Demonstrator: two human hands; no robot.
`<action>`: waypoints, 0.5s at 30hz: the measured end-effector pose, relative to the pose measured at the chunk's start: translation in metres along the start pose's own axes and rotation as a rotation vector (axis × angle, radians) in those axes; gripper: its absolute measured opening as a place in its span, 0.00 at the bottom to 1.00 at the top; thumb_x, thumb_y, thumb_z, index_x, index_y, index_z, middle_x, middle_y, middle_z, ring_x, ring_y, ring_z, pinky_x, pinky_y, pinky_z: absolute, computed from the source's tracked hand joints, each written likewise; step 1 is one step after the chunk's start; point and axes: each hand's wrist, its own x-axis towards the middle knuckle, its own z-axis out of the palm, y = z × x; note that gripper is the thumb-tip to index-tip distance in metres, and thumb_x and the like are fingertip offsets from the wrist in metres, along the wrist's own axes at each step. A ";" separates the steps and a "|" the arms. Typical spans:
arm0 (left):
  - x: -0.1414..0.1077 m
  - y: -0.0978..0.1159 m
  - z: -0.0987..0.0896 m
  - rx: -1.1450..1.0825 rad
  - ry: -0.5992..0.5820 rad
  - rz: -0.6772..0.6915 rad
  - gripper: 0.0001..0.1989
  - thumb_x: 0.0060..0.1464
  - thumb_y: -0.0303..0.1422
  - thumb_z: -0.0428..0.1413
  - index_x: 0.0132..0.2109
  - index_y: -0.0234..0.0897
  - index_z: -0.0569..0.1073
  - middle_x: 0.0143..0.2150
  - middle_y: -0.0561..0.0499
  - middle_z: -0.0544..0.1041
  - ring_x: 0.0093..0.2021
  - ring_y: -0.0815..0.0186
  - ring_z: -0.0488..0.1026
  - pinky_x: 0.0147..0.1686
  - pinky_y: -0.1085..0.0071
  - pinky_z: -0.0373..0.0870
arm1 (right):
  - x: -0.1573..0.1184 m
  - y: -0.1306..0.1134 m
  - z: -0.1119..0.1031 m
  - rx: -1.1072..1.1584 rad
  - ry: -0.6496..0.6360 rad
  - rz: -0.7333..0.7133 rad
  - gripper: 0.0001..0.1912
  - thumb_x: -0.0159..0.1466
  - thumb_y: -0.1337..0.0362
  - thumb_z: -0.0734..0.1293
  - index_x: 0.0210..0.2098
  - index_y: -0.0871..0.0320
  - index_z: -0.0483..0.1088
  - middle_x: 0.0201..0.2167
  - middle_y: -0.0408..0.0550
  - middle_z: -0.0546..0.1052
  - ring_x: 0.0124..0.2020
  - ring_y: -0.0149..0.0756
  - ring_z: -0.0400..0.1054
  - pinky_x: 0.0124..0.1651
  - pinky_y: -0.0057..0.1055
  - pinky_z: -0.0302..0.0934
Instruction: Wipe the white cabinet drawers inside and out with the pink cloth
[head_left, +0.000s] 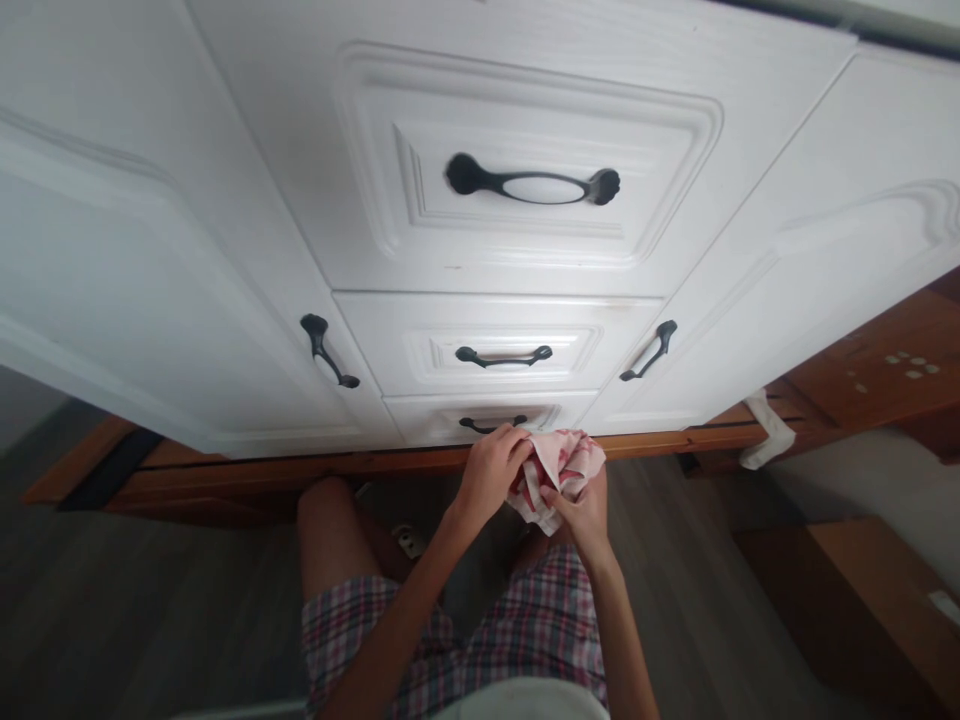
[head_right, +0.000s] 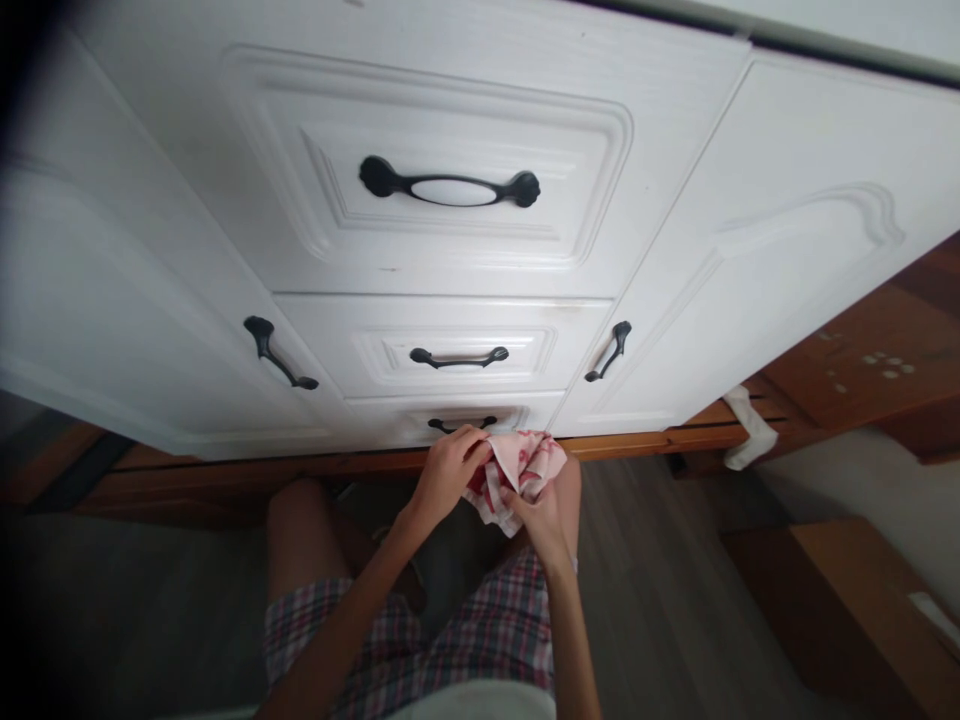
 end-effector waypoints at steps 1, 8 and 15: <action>-0.001 0.003 -0.002 0.010 0.011 -0.016 0.09 0.74 0.29 0.54 0.47 0.41 0.79 0.45 0.48 0.82 0.45 0.59 0.80 0.47 0.66 0.73 | -0.001 0.002 0.002 -0.027 0.003 -0.004 0.38 0.56 0.50 0.82 0.61 0.59 0.76 0.50 0.57 0.84 0.49 0.54 0.80 0.51 0.48 0.78; 0.000 0.040 0.006 0.050 -0.043 -0.099 0.08 0.74 0.31 0.53 0.47 0.42 0.78 0.46 0.48 0.83 0.45 0.59 0.80 0.46 0.67 0.72 | -0.009 0.014 0.020 -0.271 0.101 -0.279 0.44 0.69 0.47 0.71 0.77 0.60 0.58 0.68 0.62 0.73 0.73 0.54 0.63 0.73 0.49 0.62; 0.002 0.051 0.039 -0.367 -0.101 -0.210 0.05 0.64 0.31 0.61 0.47 0.41 0.77 0.37 0.53 0.82 0.37 0.62 0.79 0.43 0.67 0.73 | -0.021 0.004 0.019 0.071 -0.035 -0.090 0.49 0.63 0.51 0.76 0.78 0.49 0.56 0.78 0.53 0.61 0.78 0.49 0.57 0.74 0.46 0.61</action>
